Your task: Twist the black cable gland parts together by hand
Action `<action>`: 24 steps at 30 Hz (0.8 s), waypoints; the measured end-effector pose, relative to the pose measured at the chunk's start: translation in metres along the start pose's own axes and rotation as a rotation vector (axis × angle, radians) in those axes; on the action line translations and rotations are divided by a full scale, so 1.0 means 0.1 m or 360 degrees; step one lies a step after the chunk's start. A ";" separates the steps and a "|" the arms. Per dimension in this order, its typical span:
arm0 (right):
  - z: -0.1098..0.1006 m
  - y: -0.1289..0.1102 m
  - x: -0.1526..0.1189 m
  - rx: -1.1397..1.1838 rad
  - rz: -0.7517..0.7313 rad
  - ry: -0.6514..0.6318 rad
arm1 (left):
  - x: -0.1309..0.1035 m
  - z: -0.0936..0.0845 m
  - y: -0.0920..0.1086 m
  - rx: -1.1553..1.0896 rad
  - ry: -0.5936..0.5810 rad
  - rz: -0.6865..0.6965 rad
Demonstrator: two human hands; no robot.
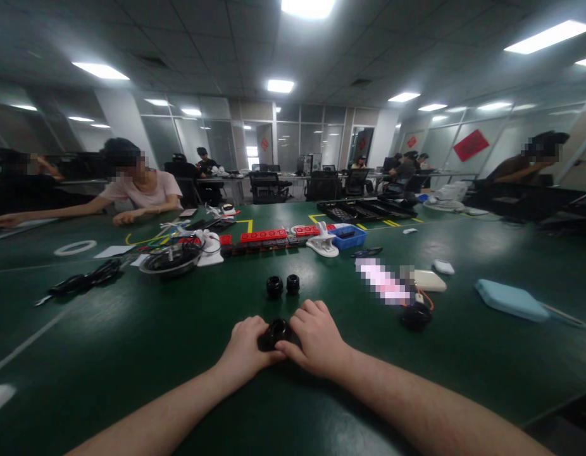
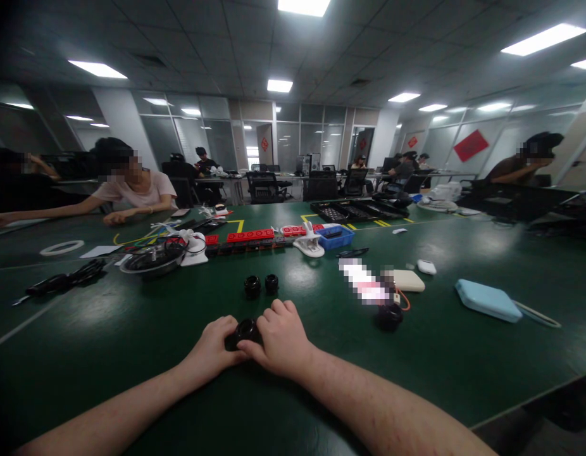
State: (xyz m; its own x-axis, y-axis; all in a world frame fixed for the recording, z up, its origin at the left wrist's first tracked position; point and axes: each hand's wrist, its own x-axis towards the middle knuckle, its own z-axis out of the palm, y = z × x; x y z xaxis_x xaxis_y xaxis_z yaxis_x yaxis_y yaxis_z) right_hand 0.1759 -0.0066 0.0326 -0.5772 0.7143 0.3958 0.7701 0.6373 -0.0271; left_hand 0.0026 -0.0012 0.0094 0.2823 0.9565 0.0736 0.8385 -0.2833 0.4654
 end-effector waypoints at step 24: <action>0.23 -0.11 0.02 0.0253 0.0303 0.0025 | -0.01 0.00 0.05 0.0053 -0.0069 0.0049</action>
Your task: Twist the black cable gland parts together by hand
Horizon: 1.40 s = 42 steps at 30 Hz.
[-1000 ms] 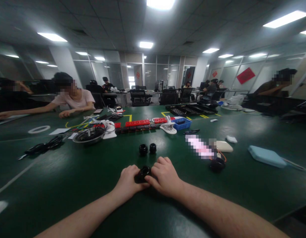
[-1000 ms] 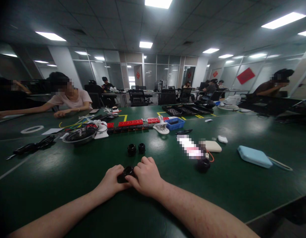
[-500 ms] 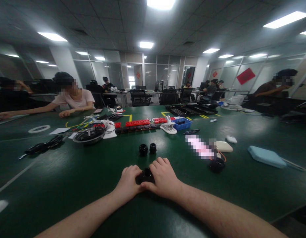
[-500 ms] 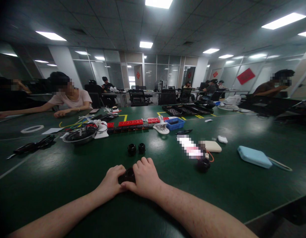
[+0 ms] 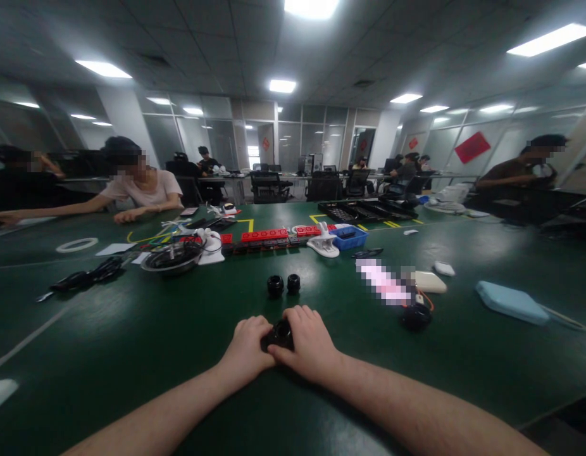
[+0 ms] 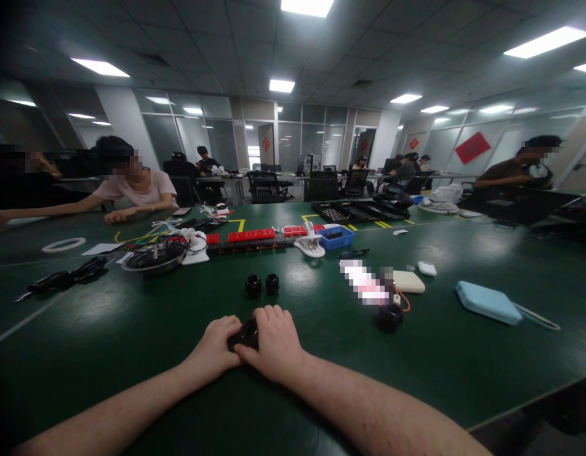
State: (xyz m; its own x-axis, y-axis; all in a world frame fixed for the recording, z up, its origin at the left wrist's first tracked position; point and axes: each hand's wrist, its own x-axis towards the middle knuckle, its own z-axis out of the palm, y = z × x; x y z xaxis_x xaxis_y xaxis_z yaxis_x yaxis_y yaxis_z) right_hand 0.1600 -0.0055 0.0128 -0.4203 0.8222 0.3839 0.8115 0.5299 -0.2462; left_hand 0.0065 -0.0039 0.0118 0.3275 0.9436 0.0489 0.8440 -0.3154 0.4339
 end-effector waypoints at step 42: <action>-0.17 -0.03 0.03 0.0162 -0.0429 -0.0128 | -0.01 -0.02 -0.01 -0.0032 -0.0128 0.0052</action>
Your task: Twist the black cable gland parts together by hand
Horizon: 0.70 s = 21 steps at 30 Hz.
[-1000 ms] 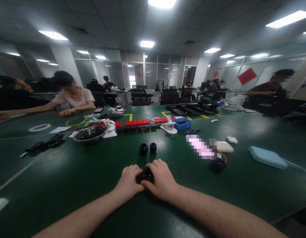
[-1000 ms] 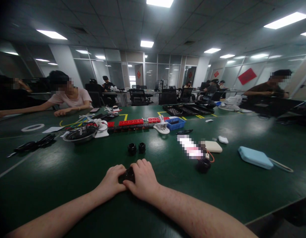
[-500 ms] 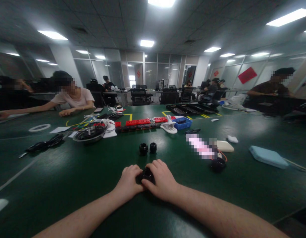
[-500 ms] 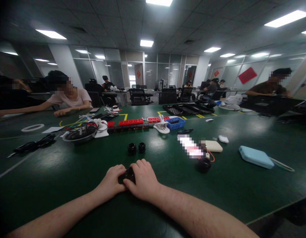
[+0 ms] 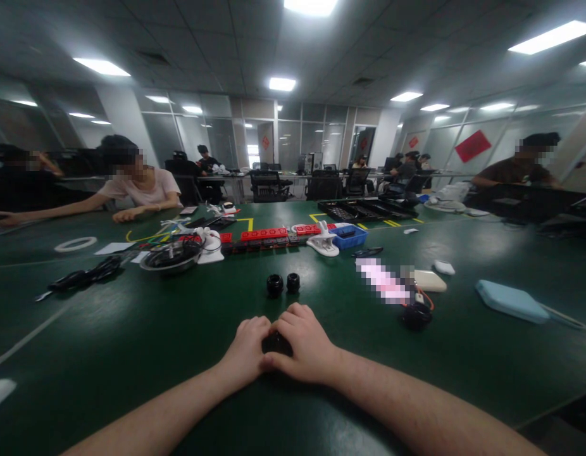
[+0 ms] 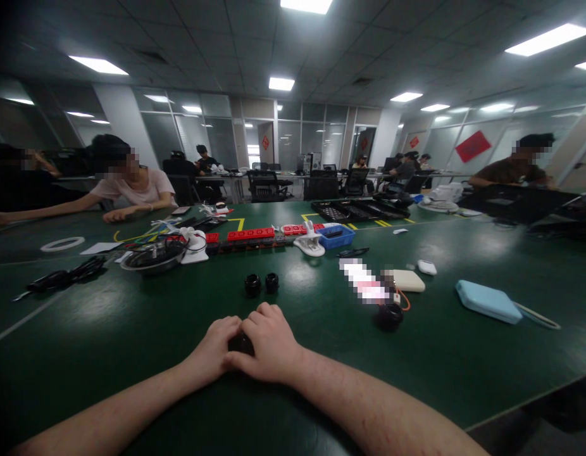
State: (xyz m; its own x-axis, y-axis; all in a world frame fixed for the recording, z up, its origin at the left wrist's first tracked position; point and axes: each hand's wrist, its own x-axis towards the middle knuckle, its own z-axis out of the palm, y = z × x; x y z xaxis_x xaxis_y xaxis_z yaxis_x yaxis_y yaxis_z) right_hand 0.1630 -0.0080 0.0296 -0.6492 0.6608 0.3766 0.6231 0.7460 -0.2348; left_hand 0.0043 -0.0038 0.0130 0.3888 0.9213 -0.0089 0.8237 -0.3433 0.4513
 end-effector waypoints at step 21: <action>0.09 -0.11 -0.02 -0.0338 -0.0369 -0.0053 | 0.06 0.14 -0.07 0.0062 0.0154 0.0043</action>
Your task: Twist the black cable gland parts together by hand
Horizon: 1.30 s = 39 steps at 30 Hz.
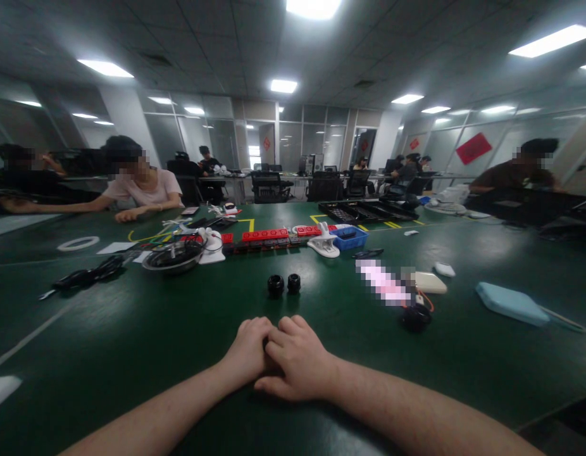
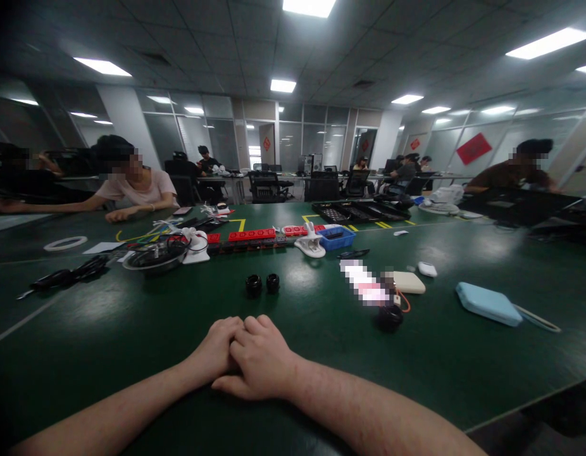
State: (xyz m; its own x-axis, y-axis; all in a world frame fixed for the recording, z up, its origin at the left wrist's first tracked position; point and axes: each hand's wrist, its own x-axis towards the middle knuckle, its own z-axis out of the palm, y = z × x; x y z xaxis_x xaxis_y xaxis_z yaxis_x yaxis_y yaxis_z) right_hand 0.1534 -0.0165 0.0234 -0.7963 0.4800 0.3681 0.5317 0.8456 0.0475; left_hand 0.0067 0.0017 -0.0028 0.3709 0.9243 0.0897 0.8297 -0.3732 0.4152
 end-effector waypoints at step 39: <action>-0.01 -0.01 -0.13 0.0127 0.0035 0.0166 | -0.03 -0.11 0.04 -0.0129 -0.0035 -0.0076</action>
State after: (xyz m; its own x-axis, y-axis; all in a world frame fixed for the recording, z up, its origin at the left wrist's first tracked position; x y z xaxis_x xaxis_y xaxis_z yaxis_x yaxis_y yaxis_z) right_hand 0.1632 -0.0236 0.0192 -0.7483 0.4750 0.4631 0.5206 0.8531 -0.0338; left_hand 0.0040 -0.0012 0.0086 0.3415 0.9386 0.0483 0.8104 -0.3201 0.4907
